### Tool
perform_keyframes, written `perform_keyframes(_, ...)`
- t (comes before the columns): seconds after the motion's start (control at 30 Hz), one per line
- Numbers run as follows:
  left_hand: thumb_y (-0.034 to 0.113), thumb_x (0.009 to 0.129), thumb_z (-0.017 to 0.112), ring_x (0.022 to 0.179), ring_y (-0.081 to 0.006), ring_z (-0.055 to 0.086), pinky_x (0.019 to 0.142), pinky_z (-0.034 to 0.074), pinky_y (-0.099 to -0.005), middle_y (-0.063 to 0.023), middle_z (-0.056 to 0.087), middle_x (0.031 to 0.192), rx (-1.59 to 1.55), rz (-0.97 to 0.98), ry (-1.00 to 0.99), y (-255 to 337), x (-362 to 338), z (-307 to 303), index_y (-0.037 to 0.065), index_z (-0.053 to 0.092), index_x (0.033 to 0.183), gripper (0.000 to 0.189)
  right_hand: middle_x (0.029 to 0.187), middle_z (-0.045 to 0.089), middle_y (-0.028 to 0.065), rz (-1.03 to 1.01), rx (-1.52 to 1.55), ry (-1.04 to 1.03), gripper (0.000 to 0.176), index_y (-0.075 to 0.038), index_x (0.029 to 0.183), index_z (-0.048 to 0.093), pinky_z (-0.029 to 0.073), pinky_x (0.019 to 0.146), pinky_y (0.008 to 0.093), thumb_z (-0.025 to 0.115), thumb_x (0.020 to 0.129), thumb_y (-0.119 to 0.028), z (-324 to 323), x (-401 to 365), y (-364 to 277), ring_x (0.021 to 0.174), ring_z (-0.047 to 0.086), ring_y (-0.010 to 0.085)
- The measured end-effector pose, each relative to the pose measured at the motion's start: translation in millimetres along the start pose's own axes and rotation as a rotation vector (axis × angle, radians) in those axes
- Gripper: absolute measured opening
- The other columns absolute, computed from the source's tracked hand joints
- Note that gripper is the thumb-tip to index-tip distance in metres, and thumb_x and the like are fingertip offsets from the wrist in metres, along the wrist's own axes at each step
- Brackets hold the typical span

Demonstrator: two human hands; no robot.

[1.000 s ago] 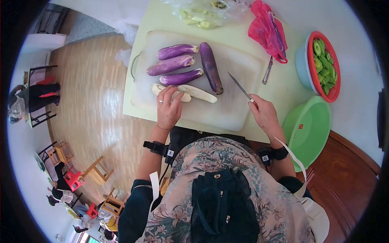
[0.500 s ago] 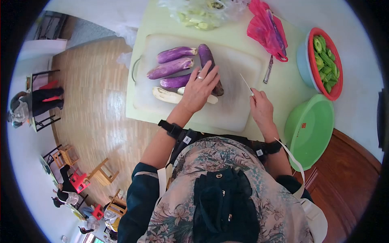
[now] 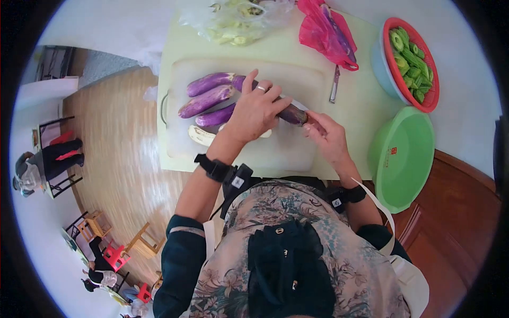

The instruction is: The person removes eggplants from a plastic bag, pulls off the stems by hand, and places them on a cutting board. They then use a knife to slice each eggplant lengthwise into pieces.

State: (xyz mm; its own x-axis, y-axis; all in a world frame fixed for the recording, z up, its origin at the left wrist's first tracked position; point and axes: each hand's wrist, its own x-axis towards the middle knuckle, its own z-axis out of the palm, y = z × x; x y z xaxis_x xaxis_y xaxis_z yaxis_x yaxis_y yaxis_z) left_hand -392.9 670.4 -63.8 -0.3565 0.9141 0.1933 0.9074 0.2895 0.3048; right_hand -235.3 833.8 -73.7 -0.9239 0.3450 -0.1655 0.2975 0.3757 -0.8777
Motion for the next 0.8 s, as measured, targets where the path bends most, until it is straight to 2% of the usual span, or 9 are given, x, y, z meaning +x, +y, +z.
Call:
perform_keyframes(0.07,0.01,0.056,0.07,0.1,-0.0224,0.051,0.103,0.03,-0.0454,-0.0036,0.053,0.098,-0.004,0.0,0.049,11.1,-0.7,-12.1,0.018,0.061,0.108,0.053,0.082,0.063,0.0076,0.031,0.183,0.009,0.034,0.0,0.11,0.061,0.05,0.063,0.0235,0.07,0.081,-0.015,1.6,-3.9,-15.8,0.066,0.06,0.0111)
perform_keyframes(0.2,0.011,0.055,0.07,0.094,-0.0248,0.051,0.09,0.037,-0.0435,-0.0049,0.05,0.093,-0.054,-0.036,0.133,24.7,-11.5,-23.2,0.018,0.061,0.11,0.056,0.083,0.063,0.009,-0.005,0.17,0.034,0.033,0.001,0.108,0.061,0.05,0.062,0.0245,0.07,0.079,-0.013,-3.9,-2.4,-25.1,0.065,0.061,0.0123)
perform_keyframes(0.3,0.012,0.056,0.07,0.091,-0.0253,0.051,0.085,0.039,-0.0424,-0.0056,0.049,0.091,-0.044,-0.031,0.12,29.1,-23.0,-25.3,0.017,0.061,0.111,0.057,0.08,0.064,0.0098,-0.09,0.101,-0.094,0.029,0.001,0.104,0.062,0.051,0.06,0.0261,0.069,0.078,-0.013,-10.7,3.2,-27.5,0.064,0.062,0.0135)
perform_keyframes(0.37,0.011,0.057,0.069,0.091,-0.0249,0.051,0.085,0.039,-0.0417,-0.0055,0.05,0.09,-0.053,-0.05,0.109,32.1,-27.7,-31.3,0.015,0.061,0.109,0.052,0.076,0.063,0.0112,-0.116,0.009,-0.236,0.028,-0.001,0.102,0.062,0.051,0.059,0.028,0.066,0.077,-0.013,-13.9,7.9,-29.2,0.063,0.063,0.0163)
perform_keyframes(0.4,0.01,0.059,0.068,0.091,-0.0245,0.052,0.086,0.039,-0.0411,-0.0055,0.05,0.089,-0.066,-0.066,0.098,32.8,-29.9,-33.6,0.014,0.062,0.106,0.047,0.076,0.063,0.0112,-0.119,0.009,-0.241,0.028,-0.001,0.102,0.062,0.051,0.059,0.028,0.066,0.077,-0.013,-14.2,9.8,-35.2,0.063,0.063,0.0163)
perform_keyframes(0.47,0.01,0.059,0.068,0.091,-0.0246,0.052,0.086,0.039,-0.0412,-0.0056,0.05,0.089,-0.051,-0.071,0.111,32.5,-34.3,-35.2,0.013,0.062,0.106,0.047,0.074,0.062,0.0133,-0.156,-0.109,-0.318,0.027,-0.002,0.101,0.061,0.052,0.059,0.0318,0.063,0.076,-0.012,-13.1,13.6,-48.8,0.061,0.063,0.023)
perform_keyframes(0.6,0.011,0.059,0.068,0.092,-0.0248,0.053,0.085,0.04,-0.0413,-0.0057,0.051,0.089,-0.037,-0.103,0.13,31.6,-44.7,-33.2,0.013,0.063,0.105,0.047,0.077,0.063,0.0154,-0.289,-0.229,-0.327,0.027,-0.003,0.1,0.06,0.052,0.058,0.0369,0.061,0.074,-0.01,-3.5,16.7,-50.3,0.062,0.062,0.0301)
perform_keyframes(0.67,0.012,0.057,0.07,0.092,-0.0249,0.052,0.084,0.04,-0.0405,-0.0055,0.05,0.09,-0.032,-0.127,0.138,32.7,-49.4,-32.6,0.015,0.062,0.108,0.051,0.079,0.063,0.0156,-0.421,-0.304,-0.237,0.024,-0.003,0.097,0.06,0.051,0.059,0.0405,0.061,0.073,-0.009,0.8,16.4,-49.0,0.064,0.061,0.0335)
perform_keyframes(0.8,0.013,0.054,0.072,0.092,-0.024,0.052,0.084,0.039,-0.0396,-0.0046,0.051,0.091,-0.043,-0.199,0.178,35.1,-57.6,-27.9,0.016,0.062,0.11,0.057,0.079,0.063,0.0152,-0.499,-0.357,-0.195,0.022,-0.004,0.095,0.06,0.052,0.059,0.0401,0.061,0.074,-0.008,7.2,18.4,-48.6,0.065,0.062,0.0328)
